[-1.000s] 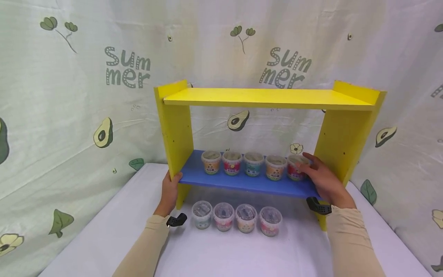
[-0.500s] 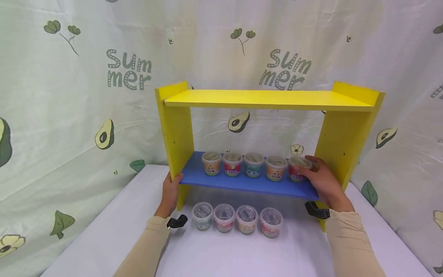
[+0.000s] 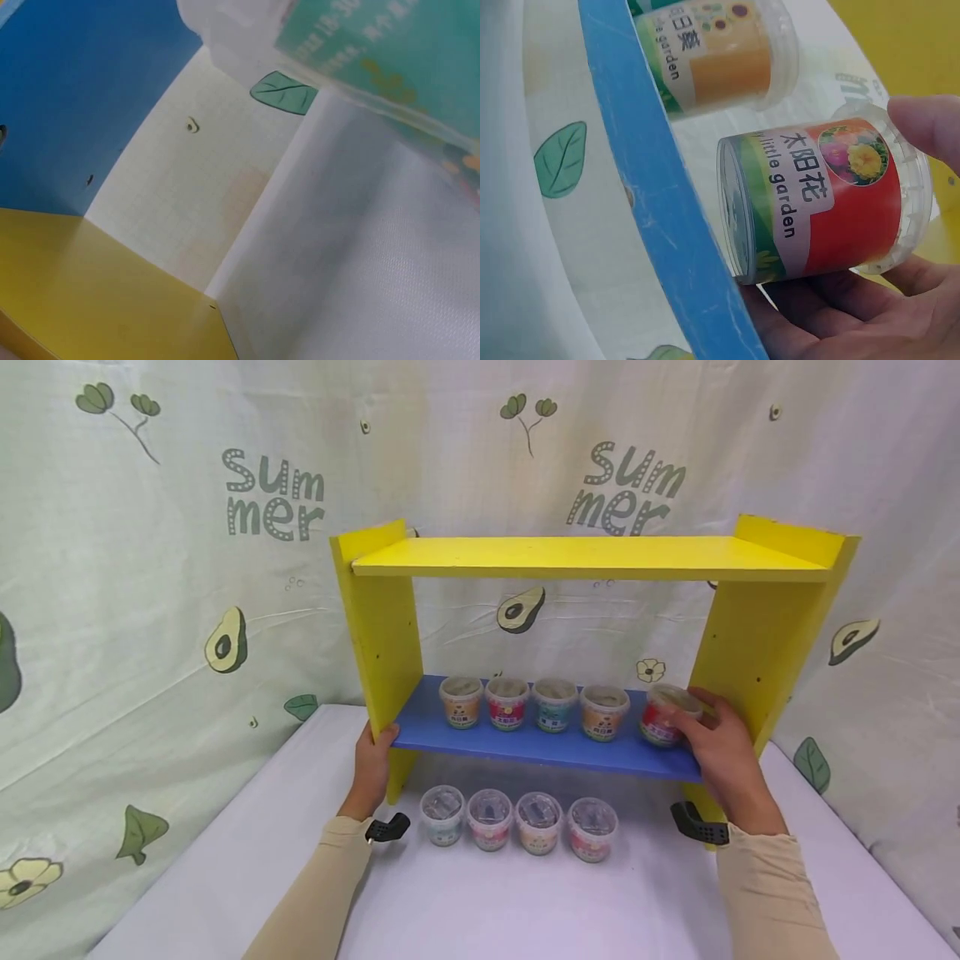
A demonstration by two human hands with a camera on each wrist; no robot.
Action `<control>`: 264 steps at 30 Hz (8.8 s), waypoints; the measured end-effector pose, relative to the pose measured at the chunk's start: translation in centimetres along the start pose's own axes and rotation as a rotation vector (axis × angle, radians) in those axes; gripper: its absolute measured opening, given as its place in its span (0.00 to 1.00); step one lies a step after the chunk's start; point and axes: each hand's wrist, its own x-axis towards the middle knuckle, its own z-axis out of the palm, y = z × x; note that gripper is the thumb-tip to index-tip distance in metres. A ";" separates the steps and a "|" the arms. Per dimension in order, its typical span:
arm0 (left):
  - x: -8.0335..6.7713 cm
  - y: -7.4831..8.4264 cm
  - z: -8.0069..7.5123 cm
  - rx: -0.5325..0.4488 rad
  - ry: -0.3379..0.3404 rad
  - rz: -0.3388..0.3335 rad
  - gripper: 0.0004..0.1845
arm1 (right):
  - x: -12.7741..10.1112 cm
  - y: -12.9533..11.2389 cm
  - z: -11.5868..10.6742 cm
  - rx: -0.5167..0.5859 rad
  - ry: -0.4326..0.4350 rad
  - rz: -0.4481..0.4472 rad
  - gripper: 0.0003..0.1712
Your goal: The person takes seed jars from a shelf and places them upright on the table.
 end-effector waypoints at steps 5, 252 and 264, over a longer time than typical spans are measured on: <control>-0.3 0.1 0.1 0.004 0.025 0.027 0.26 | -0.7 0.1 -0.2 0.020 0.009 -0.009 0.50; -0.2 0.1 0.2 -0.004 0.017 0.032 0.28 | -0.1 -2.2 5.2 -0.131 -0.147 -0.119 0.54; -0.2 -0.1 0.2 -0.012 0.012 0.011 0.27 | 0.5 -2.8 5.9 -0.277 -0.165 -0.069 0.58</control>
